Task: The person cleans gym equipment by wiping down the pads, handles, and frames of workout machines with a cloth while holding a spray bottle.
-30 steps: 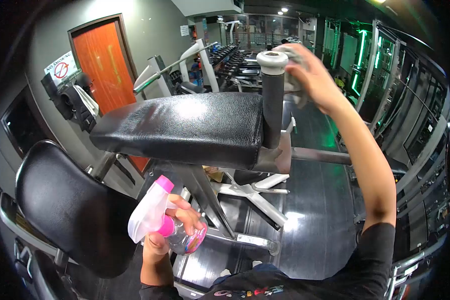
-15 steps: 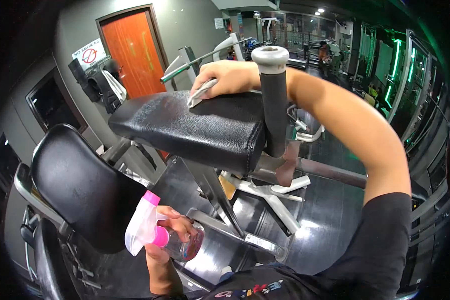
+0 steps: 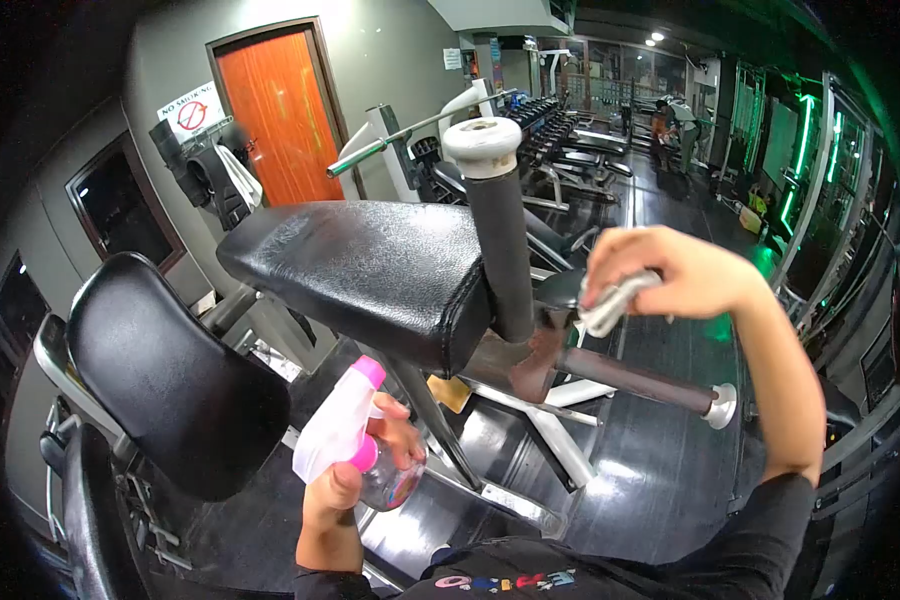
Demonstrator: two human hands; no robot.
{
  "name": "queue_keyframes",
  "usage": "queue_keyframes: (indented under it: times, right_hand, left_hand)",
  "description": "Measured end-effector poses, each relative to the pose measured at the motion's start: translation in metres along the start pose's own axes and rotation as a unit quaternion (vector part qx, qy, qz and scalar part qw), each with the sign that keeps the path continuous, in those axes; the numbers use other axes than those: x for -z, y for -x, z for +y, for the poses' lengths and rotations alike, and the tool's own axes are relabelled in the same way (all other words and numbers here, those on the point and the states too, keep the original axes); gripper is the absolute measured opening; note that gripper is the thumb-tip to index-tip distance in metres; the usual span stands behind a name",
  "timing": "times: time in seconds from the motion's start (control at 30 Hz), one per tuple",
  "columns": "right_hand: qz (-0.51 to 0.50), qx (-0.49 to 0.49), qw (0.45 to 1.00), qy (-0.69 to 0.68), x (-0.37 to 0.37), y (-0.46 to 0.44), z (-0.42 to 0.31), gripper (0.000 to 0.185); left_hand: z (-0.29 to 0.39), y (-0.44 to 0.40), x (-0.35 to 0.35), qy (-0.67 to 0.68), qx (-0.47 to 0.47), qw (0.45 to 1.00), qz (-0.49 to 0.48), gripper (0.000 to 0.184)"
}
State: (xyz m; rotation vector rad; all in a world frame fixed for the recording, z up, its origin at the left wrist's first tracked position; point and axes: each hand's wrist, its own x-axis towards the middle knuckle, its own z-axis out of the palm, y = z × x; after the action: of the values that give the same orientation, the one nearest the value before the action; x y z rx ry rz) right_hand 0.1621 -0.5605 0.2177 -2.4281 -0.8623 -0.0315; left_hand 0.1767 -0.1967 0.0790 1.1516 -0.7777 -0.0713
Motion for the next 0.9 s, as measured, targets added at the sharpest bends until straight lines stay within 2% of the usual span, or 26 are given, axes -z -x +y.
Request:
queue_keyframes:
  times: [0.07,0.1,0.13,0.17,0.2,0.23,0.27,0.3,0.33,0.4,0.43,0.5,0.57,0.63,0.7,0.77,0.83,0.9]
  right_hand:
    - [0.108,0.01,0.994,-0.017,-0.018,0.041,0.008,0.041]
    - [0.174,-0.001,0.984,-0.022,-0.031,0.063,0.019,0.036]
    - [0.243,0.004,0.967,-0.082,-0.044,0.088,0.033,0.033]
    - [0.331,0.025,0.928,-0.17,-0.066,0.112,0.05,0.04]
    - [0.423,-0.024,0.85,-0.312,-0.097,0.139,0.061,0.049]
    - [0.529,-0.027,0.751,-0.394,-0.134,0.165,0.085,0.056]
    - [0.645,-0.029,0.585,-0.49,-0.175,0.175,0.101,0.052]
    - [0.694,-0.08,0.489,-0.522,-0.201,0.175,0.101,0.045]
    - [0.637,-0.089,0.463,-0.61,-0.23,0.185,0.11,0.038]
    - [0.553,-0.361,0.515,-0.546,-0.314,0.205,0.133,0.038]
    - [0.429,-0.367,0.629,-0.534,-0.345,0.214,0.137,0.031]
    - [0.211,-0.445,0.709,-0.505,-0.375,0.194,0.123,0.026]
    - [0.237,-0.263,0.814,-0.461,-0.411,0.157,0.115,0.025]
    - [0.111,-0.265,0.822,-0.492,-0.382,0.116,0.082,0.027]
    - [0.082,-0.126,0.906,-0.397,-0.367,0.082,0.069,0.027]
    - [0.097,-0.045,0.92,-0.377,-0.336,0.056,0.047,0.029]
    - [0.154,0.029,0.922,-0.355,-0.302,0.042,0.026,0.031]
    - [0.203,0.051,0.922,-0.326,-0.261,0.034,0.0,0.033]
  left_hand:
    - [-0.01,0.0,-0.003,0.012,0.01,1.0,-0.012,0.094]
    - [-0.015,0.0,-0.006,0.024,0.017,0.999,-0.022,0.095]
    - [-0.019,0.001,-0.012,0.038,0.024,0.999,-0.022,0.094]
    - [-0.022,0.001,-0.015,0.039,0.028,0.999,-0.021,0.094]
    - [-0.026,0.002,-0.017,0.042,0.038,0.998,-0.038,0.093]
    - [-0.031,0.003,-0.017,0.044,0.048,0.996,-0.054,0.092]
    - [-0.041,0.008,-0.015,0.039,0.047,0.996,-0.059,0.09]
    - [-0.041,0.009,-0.018,0.037,0.048,0.997,-0.053,0.09]
    - [-0.04,0.01,-0.021,0.027,0.055,0.997,-0.048,0.089]
    - [-0.042,0.014,-0.026,0.008,0.059,0.998,-0.032,0.085]
    - [-0.045,0.016,-0.028,0.003,0.066,0.997,-0.027,0.085]
    - [-0.049,0.021,-0.03,-0.044,0.056,0.997,-0.016,0.082]
    - [-0.052,0.025,-0.035,-0.075,0.051,0.996,-0.013,0.082]
    - [-0.062,0.033,-0.037,-0.039,0.025,0.998,0.038,0.082]
    - [-0.062,0.037,-0.037,-0.044,0.026,0.998,0.035,0.083]
    - [-0.06,0.041,-0.04,-0.072,-0.005,0.993,0.091,0.084]
    - [-0.06,0.05,-0.03,-0.091,-0.01,0.992,0.088,0.086]
    - [-0.058,0.055,-0.021,-0.121,-0.065,0.984,0.113,0.088]
